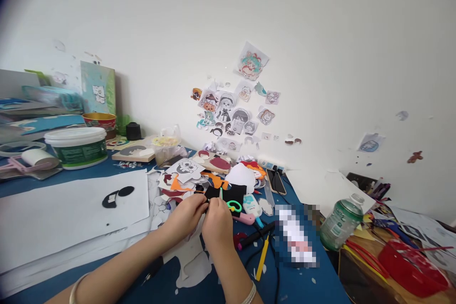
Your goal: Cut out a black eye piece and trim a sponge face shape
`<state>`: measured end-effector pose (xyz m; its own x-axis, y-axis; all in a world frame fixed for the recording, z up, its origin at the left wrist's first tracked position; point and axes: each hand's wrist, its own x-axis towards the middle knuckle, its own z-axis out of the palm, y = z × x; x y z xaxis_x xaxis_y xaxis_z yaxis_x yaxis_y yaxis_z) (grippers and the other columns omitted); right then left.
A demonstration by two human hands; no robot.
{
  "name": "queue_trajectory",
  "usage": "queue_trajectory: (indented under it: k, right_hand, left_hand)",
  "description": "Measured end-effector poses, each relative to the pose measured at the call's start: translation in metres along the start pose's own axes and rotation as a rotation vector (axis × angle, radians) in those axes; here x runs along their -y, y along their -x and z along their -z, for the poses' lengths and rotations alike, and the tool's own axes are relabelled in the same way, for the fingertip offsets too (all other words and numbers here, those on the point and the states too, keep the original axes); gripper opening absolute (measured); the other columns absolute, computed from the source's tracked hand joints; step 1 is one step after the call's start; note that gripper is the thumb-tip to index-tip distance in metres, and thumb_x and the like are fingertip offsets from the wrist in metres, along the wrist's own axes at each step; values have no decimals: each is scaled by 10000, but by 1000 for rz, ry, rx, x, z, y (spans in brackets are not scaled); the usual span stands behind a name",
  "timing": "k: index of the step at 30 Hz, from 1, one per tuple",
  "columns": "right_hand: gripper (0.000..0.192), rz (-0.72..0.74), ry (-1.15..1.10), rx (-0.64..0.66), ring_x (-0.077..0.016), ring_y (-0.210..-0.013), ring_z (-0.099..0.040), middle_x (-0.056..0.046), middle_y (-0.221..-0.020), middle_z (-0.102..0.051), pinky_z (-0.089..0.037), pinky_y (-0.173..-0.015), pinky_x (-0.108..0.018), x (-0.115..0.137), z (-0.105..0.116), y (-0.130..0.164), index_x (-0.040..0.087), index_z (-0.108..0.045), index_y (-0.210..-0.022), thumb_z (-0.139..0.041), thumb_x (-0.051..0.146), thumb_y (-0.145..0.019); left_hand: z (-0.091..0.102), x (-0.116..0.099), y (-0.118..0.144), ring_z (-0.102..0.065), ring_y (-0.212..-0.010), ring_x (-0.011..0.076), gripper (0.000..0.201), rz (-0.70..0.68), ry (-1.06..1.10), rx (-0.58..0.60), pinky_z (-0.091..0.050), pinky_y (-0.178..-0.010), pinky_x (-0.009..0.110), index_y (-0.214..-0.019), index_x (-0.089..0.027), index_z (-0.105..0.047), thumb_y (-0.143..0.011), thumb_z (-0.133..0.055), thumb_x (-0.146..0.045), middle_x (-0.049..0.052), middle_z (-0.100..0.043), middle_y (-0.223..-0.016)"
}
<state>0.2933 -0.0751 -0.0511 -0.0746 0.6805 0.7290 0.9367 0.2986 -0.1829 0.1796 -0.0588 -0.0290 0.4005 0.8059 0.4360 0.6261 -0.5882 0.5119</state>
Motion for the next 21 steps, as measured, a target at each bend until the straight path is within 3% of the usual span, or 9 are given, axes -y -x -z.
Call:
queue_trajectory:
  k: [13, 15, 18, 21]
  right_hand:
    - [247, -336, -429, 140, -154, -537, -527, -25, -576, -562, -333, -480, -228, 0, 5, -7, 175, -503, -609, -351, 126, -798]
    - [261, -286, -373, 150, -157, -563, -536, -27, -602, -578, -346, -498, -231, -1, 6, -8, 174, -521, -627, -353, 135, -822]
    - [232, -98, -128, 101, -187, -661, -541, -47, -685, -599, -366, -564, -260, 0, 7, -9, 175, -552, -683, -382, 127, -834]
    - [179, 28, 39, 40, -201, -698, -534, -51, -724, -603, -372, -584, -278, -1, 3, -8, 174, -565, -734, -426, 112, -828]
  left_hand:
    - [-6, -2, 1, -510, -679, 199, 231, -24, -64, -27, -382, -608, 297, -656, -199, -420, -823, -264, -163, 68, -539, -703]
    - [-5, -3, 1, -509, -663, 194, 241, 37, -27, -49, -383, -599, 295, -650, -203, -410, -835, -255, -187, 59, -537, -691]
    - [-2, -3, 0, -512, -666, 198, 261, 112, -12, -81, -389, -610, 307, -656, -205, -410, -848, -233, -222, 56, -539, -695]
    - [1, -3, -1, -518, -730, 212, 256, 82, -48, -111, -397, -670, 329, -684, -200, -432, -845, -236, -236, 71, -548, -745]
